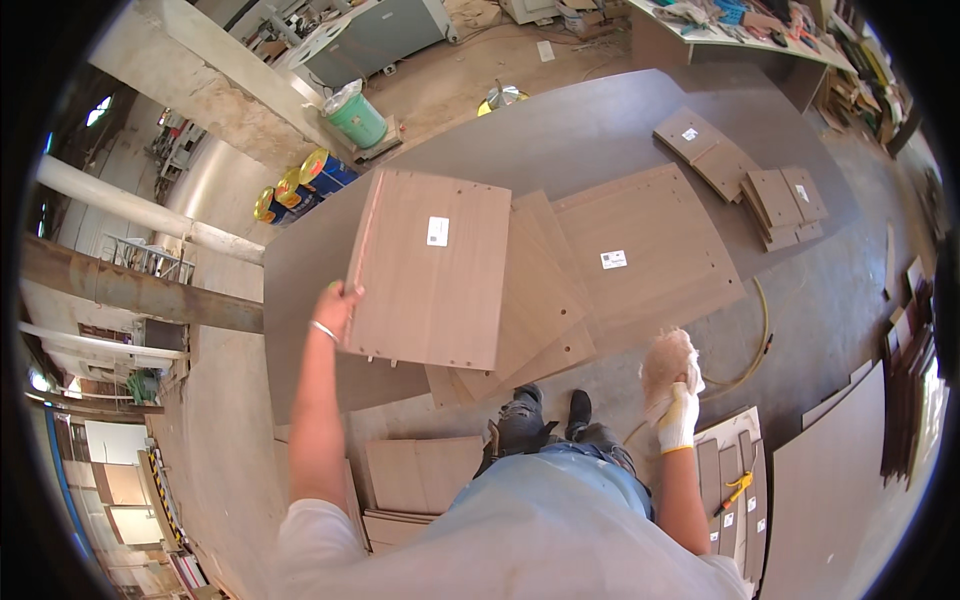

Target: The person wipes the surface of several flat wooden panels with a cloth, repeatedly applying liquid from a plastic bottle to the cloth and wiping each panel individually. The person handles the panels one at a time, wiping both sides and stacking them as they finish.

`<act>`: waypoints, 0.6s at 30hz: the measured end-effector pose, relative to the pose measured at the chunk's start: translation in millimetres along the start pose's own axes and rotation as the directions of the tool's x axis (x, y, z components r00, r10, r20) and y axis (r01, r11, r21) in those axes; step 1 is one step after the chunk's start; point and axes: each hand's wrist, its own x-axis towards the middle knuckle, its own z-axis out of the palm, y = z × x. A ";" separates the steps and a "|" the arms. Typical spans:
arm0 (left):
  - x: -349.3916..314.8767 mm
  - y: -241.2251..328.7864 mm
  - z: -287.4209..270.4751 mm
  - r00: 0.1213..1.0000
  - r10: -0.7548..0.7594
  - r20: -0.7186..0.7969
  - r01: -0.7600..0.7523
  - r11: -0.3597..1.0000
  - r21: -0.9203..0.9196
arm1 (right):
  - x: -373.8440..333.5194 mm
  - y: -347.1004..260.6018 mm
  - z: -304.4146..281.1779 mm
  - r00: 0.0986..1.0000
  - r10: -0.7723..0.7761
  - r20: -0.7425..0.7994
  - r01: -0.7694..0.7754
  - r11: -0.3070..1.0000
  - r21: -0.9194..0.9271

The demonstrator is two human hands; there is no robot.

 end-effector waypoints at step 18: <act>-267.5 90.8 257.8 0.757 0.538 0.370 -0.625 0.430 0.652 | -11.5 30.5 -37.1 0.964 0.233 -0.128 -0.177 0.922 0.345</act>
